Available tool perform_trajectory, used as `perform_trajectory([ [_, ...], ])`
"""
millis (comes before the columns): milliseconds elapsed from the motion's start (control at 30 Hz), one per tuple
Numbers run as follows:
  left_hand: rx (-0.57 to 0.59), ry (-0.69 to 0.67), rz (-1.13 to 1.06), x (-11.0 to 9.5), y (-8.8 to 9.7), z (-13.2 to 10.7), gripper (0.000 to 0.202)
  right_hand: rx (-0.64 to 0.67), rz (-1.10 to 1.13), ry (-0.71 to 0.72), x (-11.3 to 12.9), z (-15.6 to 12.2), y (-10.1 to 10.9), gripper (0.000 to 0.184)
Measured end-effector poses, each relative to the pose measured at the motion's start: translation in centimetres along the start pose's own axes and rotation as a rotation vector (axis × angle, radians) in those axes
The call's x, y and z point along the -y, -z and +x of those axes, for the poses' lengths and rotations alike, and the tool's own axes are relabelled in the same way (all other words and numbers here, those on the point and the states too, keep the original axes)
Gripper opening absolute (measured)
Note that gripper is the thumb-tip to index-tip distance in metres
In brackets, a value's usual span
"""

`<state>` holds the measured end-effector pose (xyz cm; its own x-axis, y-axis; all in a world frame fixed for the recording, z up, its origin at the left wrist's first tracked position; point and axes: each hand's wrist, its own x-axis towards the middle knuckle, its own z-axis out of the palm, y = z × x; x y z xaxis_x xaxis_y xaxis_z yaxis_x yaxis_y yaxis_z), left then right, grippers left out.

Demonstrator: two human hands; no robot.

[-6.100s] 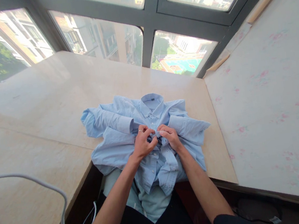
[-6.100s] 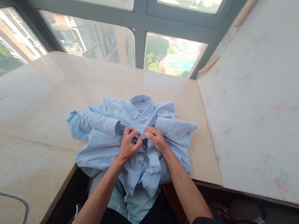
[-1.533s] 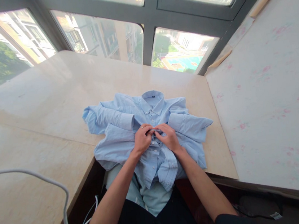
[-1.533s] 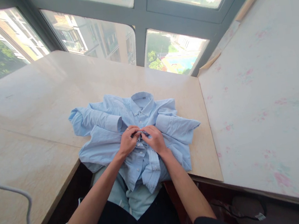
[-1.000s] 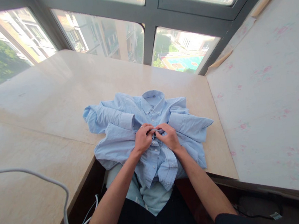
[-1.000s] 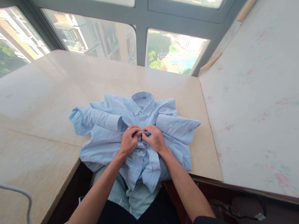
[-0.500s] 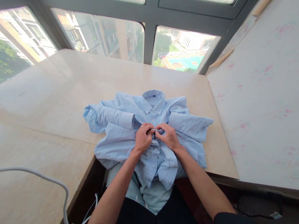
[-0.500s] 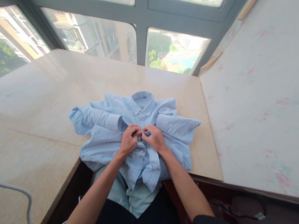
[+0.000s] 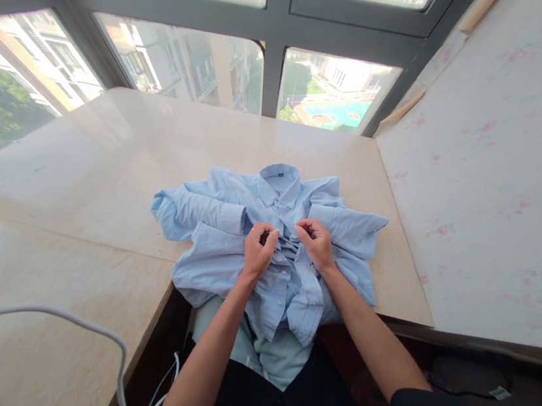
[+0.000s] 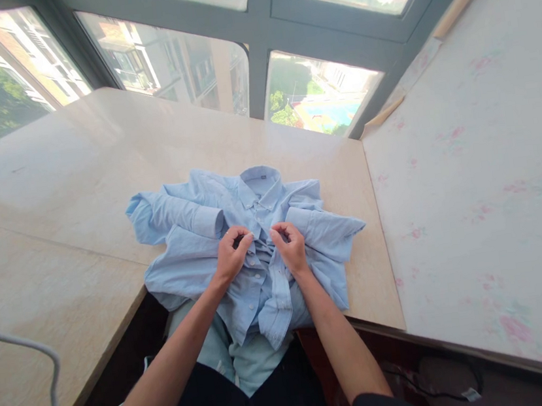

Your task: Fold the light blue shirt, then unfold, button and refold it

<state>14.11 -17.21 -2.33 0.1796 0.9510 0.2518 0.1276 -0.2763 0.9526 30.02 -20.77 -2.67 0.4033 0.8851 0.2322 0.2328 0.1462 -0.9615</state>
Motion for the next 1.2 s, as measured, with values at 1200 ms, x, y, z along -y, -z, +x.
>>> perform_trajectory([
  [1200, 0.068, -0.021, 0.515, 0.2, -1.6, 0.0, 0.009, 0.067, -0.581, 0.685, 0.5, -1.7, 0.3, 0.025],
])
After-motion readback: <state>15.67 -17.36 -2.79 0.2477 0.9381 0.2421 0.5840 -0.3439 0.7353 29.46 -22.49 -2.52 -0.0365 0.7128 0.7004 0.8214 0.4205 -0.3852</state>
